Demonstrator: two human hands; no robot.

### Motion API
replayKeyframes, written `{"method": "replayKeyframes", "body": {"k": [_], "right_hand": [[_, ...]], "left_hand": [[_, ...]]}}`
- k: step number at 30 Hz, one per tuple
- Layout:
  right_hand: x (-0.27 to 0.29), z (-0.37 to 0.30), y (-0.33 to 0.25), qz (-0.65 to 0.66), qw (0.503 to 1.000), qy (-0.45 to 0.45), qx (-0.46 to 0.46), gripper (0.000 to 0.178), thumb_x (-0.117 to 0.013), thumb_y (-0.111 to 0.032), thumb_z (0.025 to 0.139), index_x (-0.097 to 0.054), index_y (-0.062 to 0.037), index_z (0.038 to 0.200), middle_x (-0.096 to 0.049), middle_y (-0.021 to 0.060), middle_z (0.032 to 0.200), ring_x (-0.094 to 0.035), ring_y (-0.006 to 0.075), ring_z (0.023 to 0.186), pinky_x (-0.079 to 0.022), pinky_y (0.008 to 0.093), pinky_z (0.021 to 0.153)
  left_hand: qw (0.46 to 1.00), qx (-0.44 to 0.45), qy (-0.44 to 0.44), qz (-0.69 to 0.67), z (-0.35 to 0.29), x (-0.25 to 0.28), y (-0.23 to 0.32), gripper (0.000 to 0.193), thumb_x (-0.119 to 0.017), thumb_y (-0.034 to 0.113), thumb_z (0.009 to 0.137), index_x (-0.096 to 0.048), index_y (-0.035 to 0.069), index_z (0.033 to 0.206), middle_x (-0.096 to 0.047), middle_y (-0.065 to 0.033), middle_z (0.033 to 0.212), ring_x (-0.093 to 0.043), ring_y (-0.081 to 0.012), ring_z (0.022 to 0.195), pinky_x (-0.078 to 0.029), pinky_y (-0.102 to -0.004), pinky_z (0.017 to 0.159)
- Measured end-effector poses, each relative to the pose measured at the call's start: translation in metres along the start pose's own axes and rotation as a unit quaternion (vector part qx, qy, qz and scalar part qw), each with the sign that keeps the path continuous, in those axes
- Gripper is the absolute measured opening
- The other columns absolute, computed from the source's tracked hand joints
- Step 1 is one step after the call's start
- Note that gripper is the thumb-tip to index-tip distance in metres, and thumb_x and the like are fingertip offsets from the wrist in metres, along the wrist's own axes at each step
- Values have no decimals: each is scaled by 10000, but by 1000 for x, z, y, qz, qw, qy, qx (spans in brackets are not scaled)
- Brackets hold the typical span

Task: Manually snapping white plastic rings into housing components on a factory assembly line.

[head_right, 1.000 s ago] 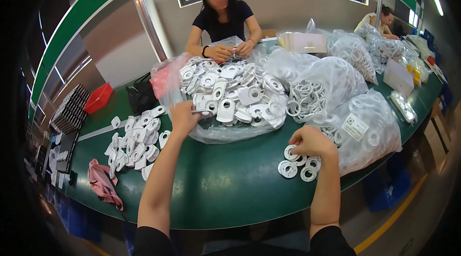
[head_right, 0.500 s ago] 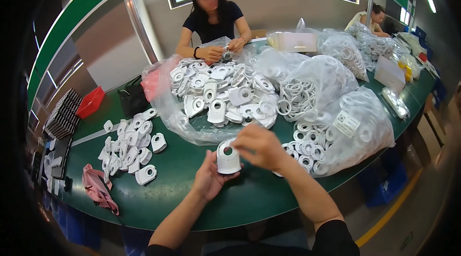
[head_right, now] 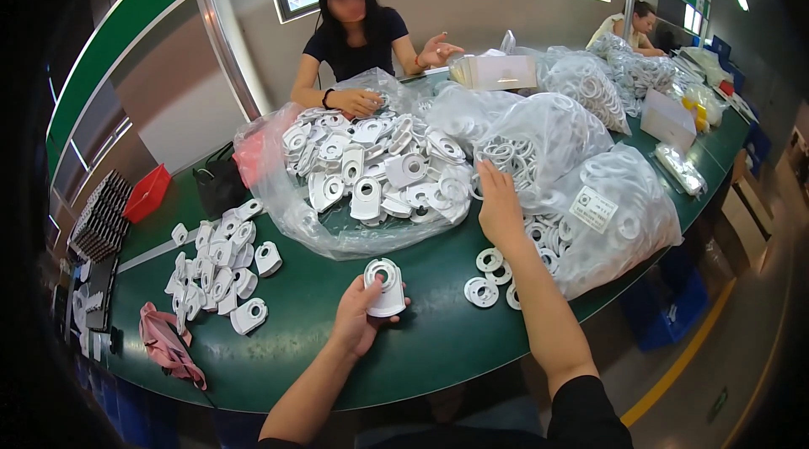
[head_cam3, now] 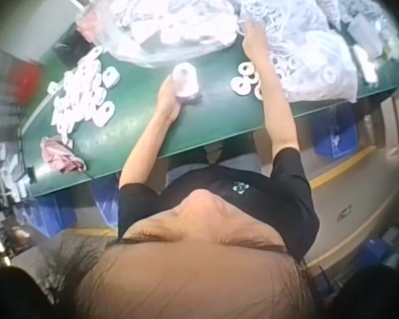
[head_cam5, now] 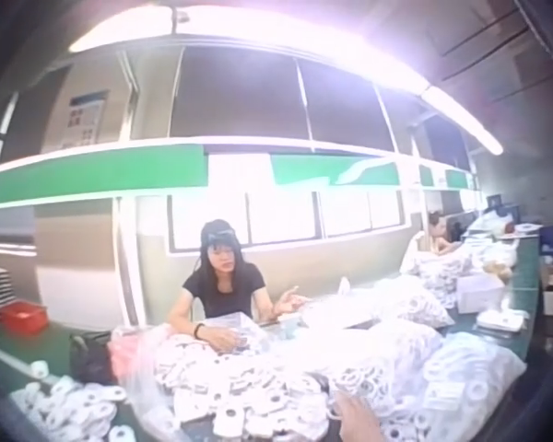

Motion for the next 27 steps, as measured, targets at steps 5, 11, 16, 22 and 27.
{"method": "replayKeyframes", "body": {"k": [5,11,16,22,27], "right_hand": [[-17,-3,-2,-42,990,-129,-40,356,-508,21,757,-542,-50,1105,-568,143,1058,-515,318,966,-439,387,825],[-3,-10,-3,-22,975,-185,-118,158,-625,-95,753,-632,-61,906,-610,119,913,-585,314,805,-466,385,712],[19,-8,-25,88,958,-212,-172,102,-653,-151,752,-677,-60,792,-613,108,784,-598,299,743,-457,378,662],[54,6,-35,58,993,79,-64,132,-672,-100,757,-685,-35,870,-568,66,610,-512,199,526,-417,297,534],[39,2,-30,181,957,-28,-224,199,-637,-65,777,-657,5,962,-626,107,887,-526,80,678,-397,250,503]], "left_hand": [[998,-17,-5,66,0,2,-1,276,-479,207,933,-429,34,1142,-607,-148,1020,-647,-227,821,-509,-245,524],[997,-18,-4,76,-1,2,0,285,-475,212,935,-417,39,1155,-611,-144,1020,-647,-227,832,-508,-249,528],[998,-17,-9,55,-1,2,-2,290,-487,182,924,-405,44,1164,-601,-148,1047,-642,-231,860,-510,-254,552],[997,-47,-20,60,0,0,0,256,-469,129,926,-364,28,1136,-587,-160,1099,-636,-225,889,-475,-239,557],[997,-54,-27,49,0,1,4,296,-483,117,915,-356,28,1168,-578,-170,1113,-633,-229,884,-445,-229,525]]}}
Point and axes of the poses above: each hand's wrist, its own z-axis towards the middle knuckle, its own x-axis out of the back of the hand, y = z × x, the point moved 5 cm from there along z, towards the middle knuckle
